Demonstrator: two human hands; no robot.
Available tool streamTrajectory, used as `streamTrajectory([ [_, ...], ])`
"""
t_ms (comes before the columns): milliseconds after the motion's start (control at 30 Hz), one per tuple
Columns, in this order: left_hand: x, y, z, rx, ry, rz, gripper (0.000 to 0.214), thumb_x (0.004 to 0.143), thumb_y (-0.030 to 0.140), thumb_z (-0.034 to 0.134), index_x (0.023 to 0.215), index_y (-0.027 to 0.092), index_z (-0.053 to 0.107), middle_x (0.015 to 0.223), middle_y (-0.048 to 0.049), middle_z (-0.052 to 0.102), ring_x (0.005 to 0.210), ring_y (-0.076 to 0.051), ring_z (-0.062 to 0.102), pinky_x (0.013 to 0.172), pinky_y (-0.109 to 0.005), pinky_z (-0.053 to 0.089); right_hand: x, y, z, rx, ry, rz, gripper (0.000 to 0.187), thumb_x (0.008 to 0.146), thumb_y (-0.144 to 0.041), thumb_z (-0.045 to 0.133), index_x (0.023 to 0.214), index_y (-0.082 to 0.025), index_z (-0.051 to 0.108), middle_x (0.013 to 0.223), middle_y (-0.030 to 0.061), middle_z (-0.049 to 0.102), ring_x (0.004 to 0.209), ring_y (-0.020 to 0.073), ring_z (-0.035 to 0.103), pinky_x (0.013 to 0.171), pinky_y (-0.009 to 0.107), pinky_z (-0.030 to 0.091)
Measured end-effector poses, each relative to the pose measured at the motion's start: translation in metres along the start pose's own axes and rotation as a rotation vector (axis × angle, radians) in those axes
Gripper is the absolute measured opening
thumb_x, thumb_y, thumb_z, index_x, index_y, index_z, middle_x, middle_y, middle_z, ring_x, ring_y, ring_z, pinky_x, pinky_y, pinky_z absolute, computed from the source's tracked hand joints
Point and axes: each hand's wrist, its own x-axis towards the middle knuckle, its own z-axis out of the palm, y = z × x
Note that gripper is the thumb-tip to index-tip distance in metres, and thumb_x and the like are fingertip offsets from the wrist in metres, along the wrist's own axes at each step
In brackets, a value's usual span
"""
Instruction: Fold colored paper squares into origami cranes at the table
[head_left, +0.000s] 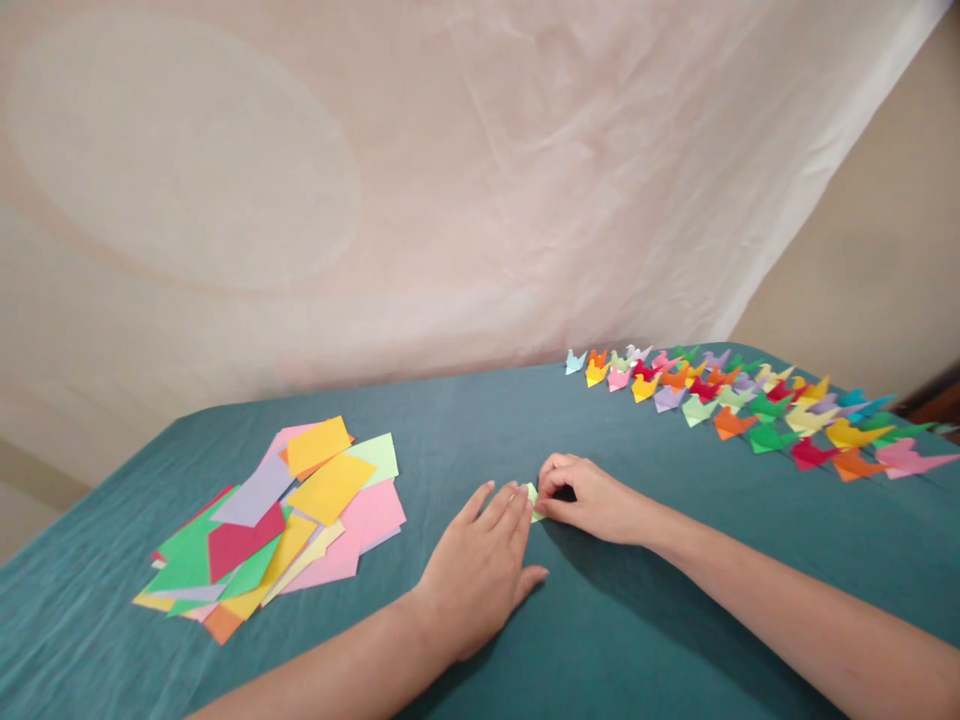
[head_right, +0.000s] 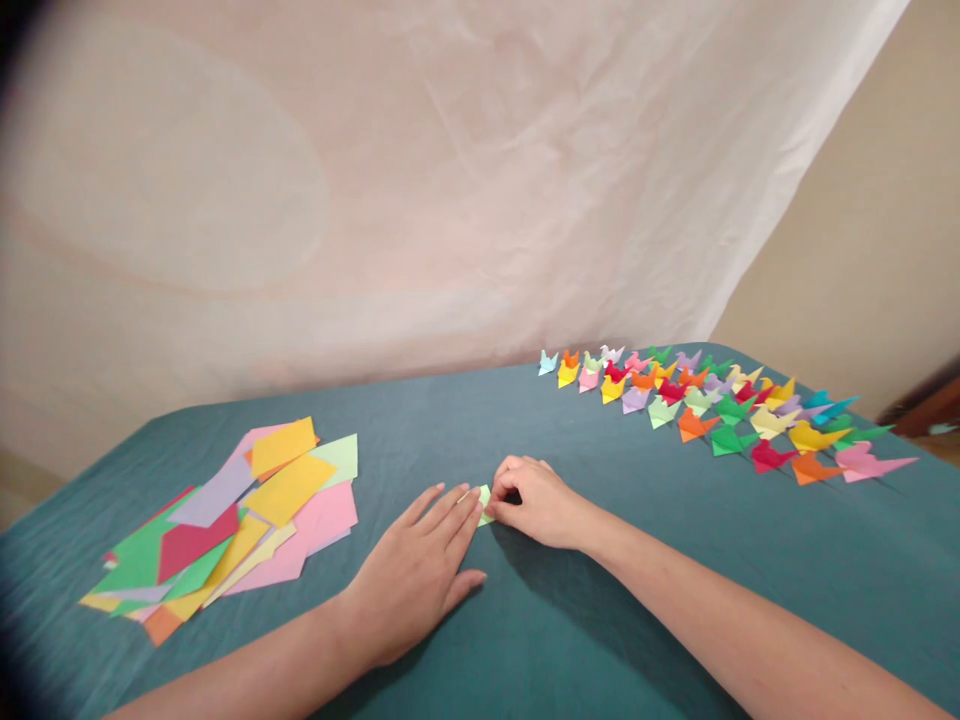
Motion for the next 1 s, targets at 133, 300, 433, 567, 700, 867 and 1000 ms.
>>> streamTrajectory([
  [133, -0.003, 0.003, 0.003, -0.025, -0.059, -0.026, 0.072, 0.087, 0.06, 0.034, 0.133, 0.005, 0.039, 0.138, -0.0173, 0.039, 0.129, -0.028, 0.035, 0.107, -0.042, 0.025, -0.002, -0.001, -0.001, -0.006, 0.004, -0.03, 0.01, 0.08, -0.018, 0.059, 0.07, -0.017, 0.061, 0.08, 0.0013, 0.061, 0.077, 0.0141, 0.055, 0.075, 0.028, 0.042],
  [300, -0.005, 0.001, 0.0, -0.057, -0.137, -0.029, 0.077, 0.088, 0.064, 0.021, 0.136, 0.005, 0.036, 0.142, -0.0164, 0.034, 0.132, -0.027, 0.03, 0.108, -0.041, 0.023, -0.007, 0.0, -0.008, 0.055, -0.016, -0.093, 0.01, 0.085, -0.017, 0.052, 0.078, -0.016, 0.06, 0.084, 0.0034, 0.062, 0.077, 0.0138, 0.056, 0.074, 0.028, 0.044],
  [433, -0.005, 0.0, -0.002, -0.065, -0.166, -0.028, 0.078, 0.088, 0.064, 0.017, 0.137, 0.006, 0.033, 0.143, -0.0156, 0.031, 0.133, -0.027, 0.028, 0.109, -0.04, 0.021, -0.02, 0.002, -0.01, -0.016, -0.01, -0.196, 0.025, 0.088, -0.009, 0.041, 0.1, -0.018, 0.061, 0.099, 0.0065, 0.064, 0.092, 0.0154, 0.057, 0.085, 0.032, 0.043],
  [567, -0.005, 0.0, 0.001, -0.061, -0.165, -0.027, 0.079, 0.088, 0.065, 0.015, 0.137, 0.005, 0.033, 0.144, -0.0155, 0.03, 0.133, -0.027, 0.027, 0.109, -0.04, 0.021, -0.037, 0.005, -0.006, -0.251, -0.048, -0.317, 0.04, 0.087, -0.005, 0.037, 0.121, -0.018, 0.054, 0.118, 0.0093, 0.059, 0.107, 0.019, 0.051, 0.092, 0.039, 0.041],
  [700, -0.005, -0.001, 0.002, -0.052, -0.158, -0.024, 0.079, 0.088, 0.065, 0.015, 0.138, 0.006, 0.032, 0.144, -0.0151, 0.029, 0.134, -0.027, 0.026, 0.109, -0.04, 0.02, -0.045, 0.007, -0.003, -0.384, -0.054, -0.367, 0.045, 0.086, -0.006, 0.041, 0.129, -0.015, 0.048, 0.127, 0.0109, 0.054, 0.115, 0.0203, 0.047, 0.095, 0.04, 0.04],
  [867, -0.004, -0.001, 0.001, -0.05, -0.166, -0.014, 0.079, 0.088, 0.065, 0.017, 0.138, 0.005, 0.031, 0.144, -0.0154, 0.03, 0.134, -0.027, 0.025, 0.11, -0.041, 0.018, -0.045, 0.004, -0.003, -0.49, -0.057, -0.395, 0.047, 0.083, -0.005, 0.044, 0.129, -0.015, 0.048, 0.128, 0.0111, 0.053, 0.114, 0.0218, 0.047, 0.093, 0.04, 0.042],
  [1000, -0.003, -0.002, 0.0, -0.05, -0.164, -0.015, 0.078, 0.088, 0.065, 0.017, 0.138, 0.006, 0.032, 0.144, -0.0144, 0.031, 0.134, -0.026, 0.026, 0.11, -0.041, 0.018, -0.044, 0.001, -0.002, -0.551, -0.056, -0.419, 0.046, 0.082, -0.005, 0.045, 0.127, -0.014, 0.049, 0.125, 0.0127, 0.055, 0.113, 0.0224, 0.048, 0.09, 0.04, 0.044],
])
